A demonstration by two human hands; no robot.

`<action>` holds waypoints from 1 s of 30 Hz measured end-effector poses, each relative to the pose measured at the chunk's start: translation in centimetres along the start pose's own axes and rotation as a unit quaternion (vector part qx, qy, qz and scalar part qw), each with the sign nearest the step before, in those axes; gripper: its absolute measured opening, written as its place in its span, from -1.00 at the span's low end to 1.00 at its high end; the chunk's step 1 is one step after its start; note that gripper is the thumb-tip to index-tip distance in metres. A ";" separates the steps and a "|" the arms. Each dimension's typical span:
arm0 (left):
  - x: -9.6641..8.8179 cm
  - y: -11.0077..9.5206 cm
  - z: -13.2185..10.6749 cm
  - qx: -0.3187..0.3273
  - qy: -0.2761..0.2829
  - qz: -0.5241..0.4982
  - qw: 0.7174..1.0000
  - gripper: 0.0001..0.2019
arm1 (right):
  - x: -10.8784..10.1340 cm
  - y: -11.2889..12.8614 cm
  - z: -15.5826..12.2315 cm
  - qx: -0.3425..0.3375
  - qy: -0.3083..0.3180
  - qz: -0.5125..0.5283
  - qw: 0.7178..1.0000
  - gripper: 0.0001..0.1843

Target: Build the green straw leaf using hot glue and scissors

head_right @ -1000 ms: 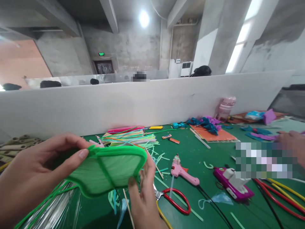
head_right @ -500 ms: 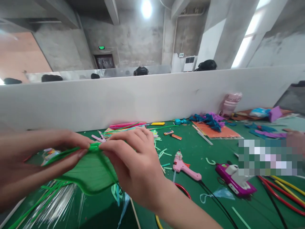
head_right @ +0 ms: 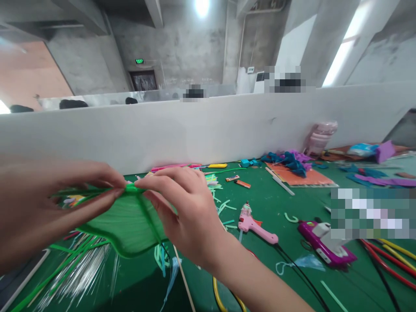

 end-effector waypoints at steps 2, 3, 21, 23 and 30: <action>0.5 0.1 -0.2 -0.008 0.003 0.022 1.000 -0.84 | 0.0 0.0 -0.1 -0.005 -0.003 -0.012 1.000 -0.80; 0.7 0.3 -0.2 -0.013 0.002 0.025 1.000 -0.82 | 0.0 0.0 -0.1 -0.006 -0.003 -0.019 1.000 -0.79; 0.7 0.4 0.1 -0.029 -0.006 -0.003 1.000 -0.80 | 0.3 -0.3 0.3 0.001 0.008 -0.012 1.000 -0.81; 0.7 0.2 0.1 -0.021 -0.005 0.015 1.000 -0.80 | 0.3 -0.2 0.4 -0.007 0.011 -0.019 1.000 -0.81; 0.8 -0.3 0.7 -0.016 -0.006 0.034 0.999 -0.78 | 0.5 -0.1 0.3 -0.011 0.024 -0.053 0.998 -0.75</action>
Point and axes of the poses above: each hand's wrist, its own z-axis towards the middle knuckle, its own x-axis out of the palm, y = z × x, the point moved 9 cm from there along z, towards the middle knuckle, and after that the axes turned 15 degrees about y, right-handed, at the moved point
